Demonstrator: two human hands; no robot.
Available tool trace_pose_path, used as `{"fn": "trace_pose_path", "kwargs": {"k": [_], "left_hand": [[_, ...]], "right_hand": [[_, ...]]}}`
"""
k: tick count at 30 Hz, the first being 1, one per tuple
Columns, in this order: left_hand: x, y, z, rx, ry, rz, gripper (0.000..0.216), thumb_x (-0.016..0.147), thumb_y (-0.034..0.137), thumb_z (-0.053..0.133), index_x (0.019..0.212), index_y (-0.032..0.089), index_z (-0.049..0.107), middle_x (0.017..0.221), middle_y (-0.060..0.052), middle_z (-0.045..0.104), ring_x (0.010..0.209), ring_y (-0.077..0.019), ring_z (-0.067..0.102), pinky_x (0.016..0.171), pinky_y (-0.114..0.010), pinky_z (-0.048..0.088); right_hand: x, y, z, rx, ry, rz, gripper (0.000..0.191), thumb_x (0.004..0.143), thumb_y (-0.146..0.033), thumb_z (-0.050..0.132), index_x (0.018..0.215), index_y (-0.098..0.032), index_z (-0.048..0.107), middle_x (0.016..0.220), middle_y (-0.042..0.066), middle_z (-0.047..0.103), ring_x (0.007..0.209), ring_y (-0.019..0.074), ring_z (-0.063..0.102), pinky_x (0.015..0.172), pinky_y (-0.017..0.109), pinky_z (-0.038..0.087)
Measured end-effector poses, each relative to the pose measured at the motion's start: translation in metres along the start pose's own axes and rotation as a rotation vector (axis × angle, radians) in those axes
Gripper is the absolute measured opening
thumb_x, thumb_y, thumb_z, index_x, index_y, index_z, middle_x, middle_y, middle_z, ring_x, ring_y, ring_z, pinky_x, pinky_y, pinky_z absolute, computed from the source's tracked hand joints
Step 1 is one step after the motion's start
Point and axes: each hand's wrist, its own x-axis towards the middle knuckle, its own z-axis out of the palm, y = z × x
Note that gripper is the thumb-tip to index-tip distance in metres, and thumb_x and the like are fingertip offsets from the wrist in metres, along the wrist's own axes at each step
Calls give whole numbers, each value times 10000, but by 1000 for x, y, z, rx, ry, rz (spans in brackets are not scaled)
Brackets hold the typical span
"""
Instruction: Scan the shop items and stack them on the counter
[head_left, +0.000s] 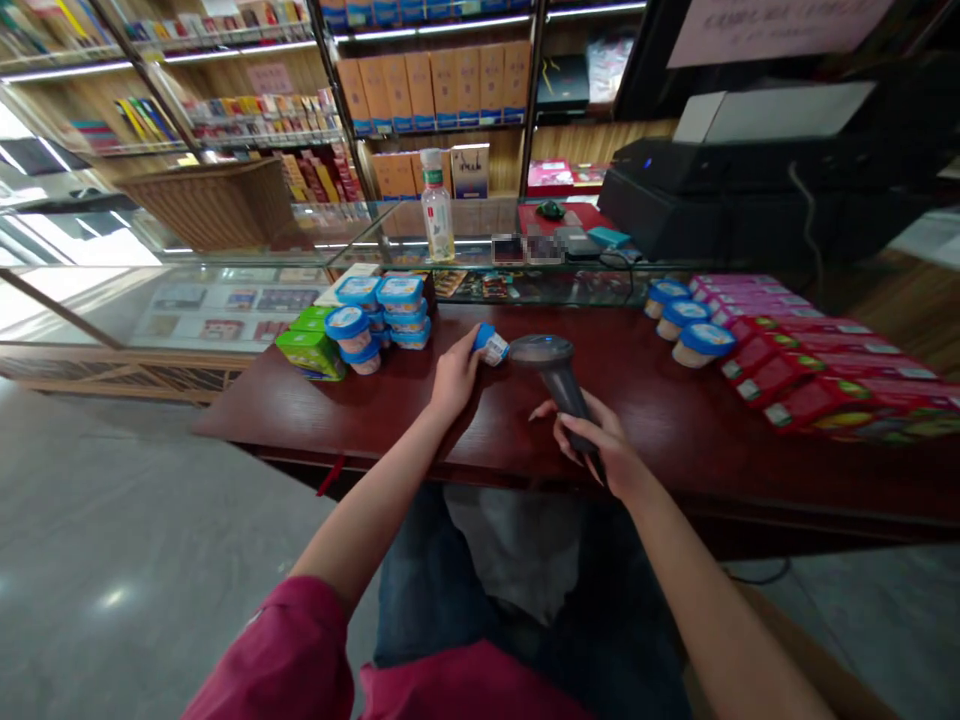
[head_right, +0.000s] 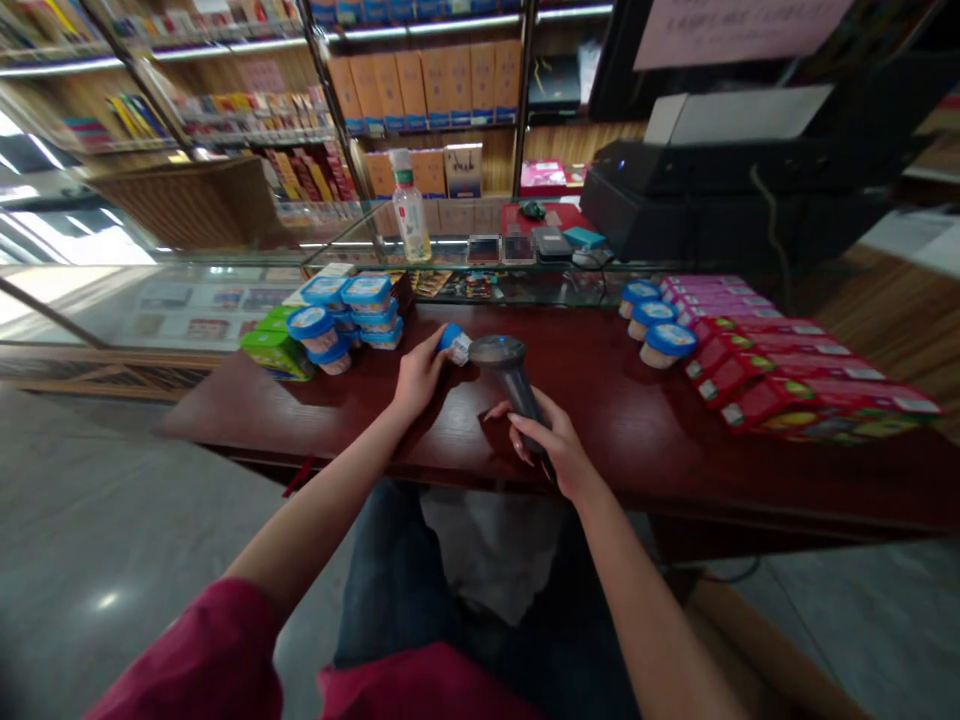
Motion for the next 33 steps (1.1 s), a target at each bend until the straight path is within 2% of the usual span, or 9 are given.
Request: {"fn": "trace_pose_path", "kwargs": {"k": [5,10,16,21,26,28,30,33], "left_hand": [[-2,-3,1,16,-37,13,490,987,147,551,1472,214,560,1449,-91,641,1309,-230,640,1126,-364,503],[-3,-3,0,33,-31,22,507,996,141,526,1497,223,534,1476,-85,619,1319,-221,632,1132,-355,497],[-6,0,0,51,-36,31,496,1009,170,520,1502,223,525,1470,-89,624,1312,-224,637,1128,-355,501],[-9,4,-1,65,-44,15,479,1003,135,495,1468,230,564,1463,-80,630,1324,-225,630,1137,-355,492],[-11,2,0,49,-14,48,455,1010,164,523,1458,227,571,1457,-81,634,1320,-232,636,1129,-368,510],[-12,1,0,51,-4,96,447,1015,181,530,1459,220,568,1446,-88,643,1320,-231,637,1128,-365,519],[-13,0,0,59,-16,184,445,1020,191,529,1463,214,562,1465,-93,627,1346,-230,616,1147,-375,511],[-12,4,6,89,-116,392,434,1027,194,510,1456,221,567,1511,-84,585,1421,-226,541,1190,-405,480]], "right_hand": [[3,3,-2,49,47,26,258,868,-371,709,1086,-234,679,1032,62,732,537,104,495,413,239,358],[-1,0,-1,37,30,65,330,842,-385,740,1133,-244,676,1020,64,732,540,112,507,413,244,376],[-1,-1,1,-6,29,64,281,824,-397,762,1041,-229,699,1026,70,728,546,105,502,429,252,400],[-2,-1,-1,-67,-21,44,256,856,-400,743,1041,-225,720,932,53,718,520,98,471,437,255,363],[-2,2,-4,-34,-24,32,265,868,-390,747,1077,-231,714,1042,71,732,537,96,488,433,248,343],[-4,5,-3,12,24,1,244,871,-380,746,1054,-228,698,1035,66,729,532,92,491,426,239,338],[-6,9,-3,65,131,-59,225,867,-369,746,1026,-229,671,1010,53,721,533,92,491,418,230,339],[-12,12,-10,118,325,-189,179,878,-345,709,998,-235,636,965,29,691,550,96,485,414,220,333]]}}
